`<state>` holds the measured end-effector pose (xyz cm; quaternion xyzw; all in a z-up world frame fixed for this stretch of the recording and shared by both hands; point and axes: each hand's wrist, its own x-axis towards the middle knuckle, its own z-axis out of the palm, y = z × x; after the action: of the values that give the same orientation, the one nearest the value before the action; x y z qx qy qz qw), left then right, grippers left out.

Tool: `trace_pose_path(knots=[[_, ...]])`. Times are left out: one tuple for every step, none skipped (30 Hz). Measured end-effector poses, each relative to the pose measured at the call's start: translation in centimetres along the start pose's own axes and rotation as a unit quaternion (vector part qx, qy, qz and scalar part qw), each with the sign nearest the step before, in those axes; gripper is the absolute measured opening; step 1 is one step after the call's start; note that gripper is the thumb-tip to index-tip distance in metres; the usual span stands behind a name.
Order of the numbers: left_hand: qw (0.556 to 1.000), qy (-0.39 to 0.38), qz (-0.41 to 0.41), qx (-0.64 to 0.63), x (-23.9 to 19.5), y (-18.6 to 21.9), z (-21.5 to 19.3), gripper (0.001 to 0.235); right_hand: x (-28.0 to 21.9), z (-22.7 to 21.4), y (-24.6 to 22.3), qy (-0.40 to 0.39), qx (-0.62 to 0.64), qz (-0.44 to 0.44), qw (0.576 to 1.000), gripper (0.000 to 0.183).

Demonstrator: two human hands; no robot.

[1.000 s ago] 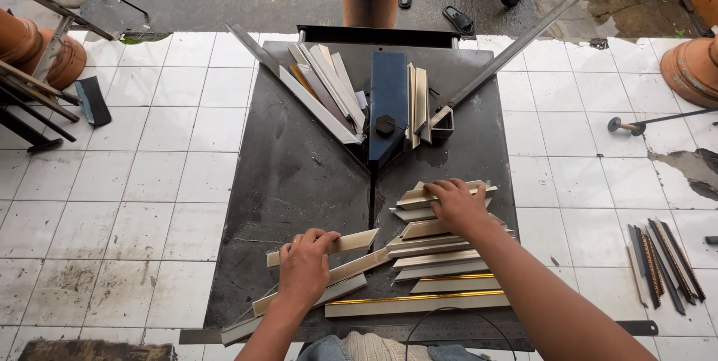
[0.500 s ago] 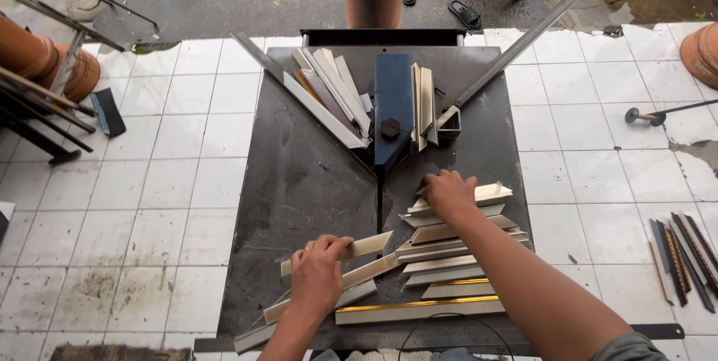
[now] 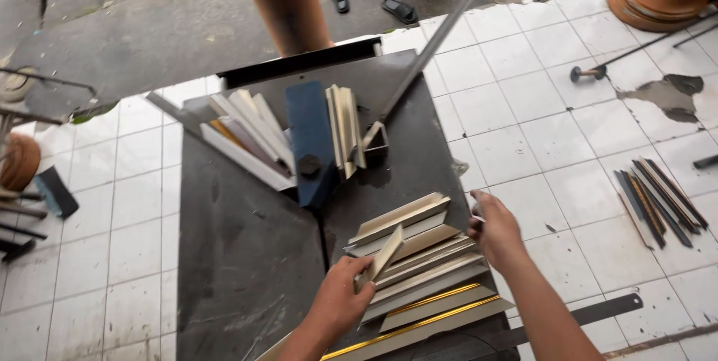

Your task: Sorting, aligning, and measuring wooden frame moldings on a miter cutting station.

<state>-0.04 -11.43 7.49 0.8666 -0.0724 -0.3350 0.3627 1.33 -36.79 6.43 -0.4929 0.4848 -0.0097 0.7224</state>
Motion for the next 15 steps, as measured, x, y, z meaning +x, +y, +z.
trace_pose_path(knots=[[1.0, -0.008, 0.002, 0.005, 0.3, 1.4, 0.2, 0.042, 0.8, -1.4, -0.4, 0.007, 0.006, 0.003, 1.0, 0.032], [0.999, -0.041, 0.0, 0.0, 0.7, 2.9, 0.4, 0.043, 1.7, -2.8, -0.7, 0.015, 0.039, 0.028, 0.999, 0.029], [0.997, -0.074, -0.001, -0.006, 1.3, 4.4, 0.6, 0.045, 2.7, -4.1, -1.2, 0.022, 0.073, 0.05, 0.996, 0.033], [0.997, -0.08, 0.002, -0.001, 2.1, 4.8, 1.4, 0.045, 4.4, -5.1, -0.9, 0.028, 0.079, 0.051, 0.995, 0.033], [0.997, -0.071, 0.012, 0.012, 2.8, 5.2, 2.2, 0.044, 6.1, -6.1, -0.5, 0.03, 0.097, 0.06, 0.993, 0.035], [0.998, -0.062, 0.022, 0.025, 3.6, 5.6, 3.0, 0.044, 7.8, -7.0, -0.2, 0.031, 0.115, 0.068, 0.991, 0.037], [0.997, -0.067, 0.023, 0.029, 3.9, 6.5, 3.3, 0.044, 9.3, -7.1, 0.1, 0.035, 0.12, 0.069, 0.99, 0.037], [0.997, -0.074, 0.018, 0.022, 4.2, 7.3, 3.6, 0.044, 10.8, -7.2, 0.4, 0.042, 0.13, 0.078, 0.988, 0.036], [0.997, -0.079, 0.013, 0.015, 4.7, 8.1, 3.8, 0.044, 12.4, -7.1, 0.6, 0.047, 0.139, 0.087, 0.985, 0.036], [0.996, -0.082, 0.014, 0.019, 5.1, 8.6, 4.0, 0.044, 13.8, -6.6, 0.8, 0.049, 0.144, 0.088, 0.984, 0.036], [0.996, -0.093, 0.007, 0.012, 5.4, 9.0, 4.1, 0.042, 15.3, -6.1, 1.1, 0.048, 0.136, 0.098, 0.985, 0.035], [0.994, -0.105, -0.001, 0.005, 5.7, 9.4, 4.3, 0.04, 16.7, -5.5, 1.3, 0.047, 0.127, 0.107, 0.985, 0.036], [0.994, -0.105, -0.002, 0.008, 6.2, 9.1, 4.5, 0.04, 17.5, -4.4, 1.0, 0.046, 0.13, 0.109, 0.984, 0.036], [0.993, -0.118, -0.027, 0.001, 6.7, 8.7, 4.8, 0.043, 18.2, -3.2, 0.7, 0.039, 0.127, 0.117, 0.984, 0.03], [0.99, -0.131, -0.052, -0.007, 7.1, 8.3, 5.0, 0.046, 18.9, -2.1, 0.5, 0.032, 0.123, 0.126, 0.984, 0.024]])
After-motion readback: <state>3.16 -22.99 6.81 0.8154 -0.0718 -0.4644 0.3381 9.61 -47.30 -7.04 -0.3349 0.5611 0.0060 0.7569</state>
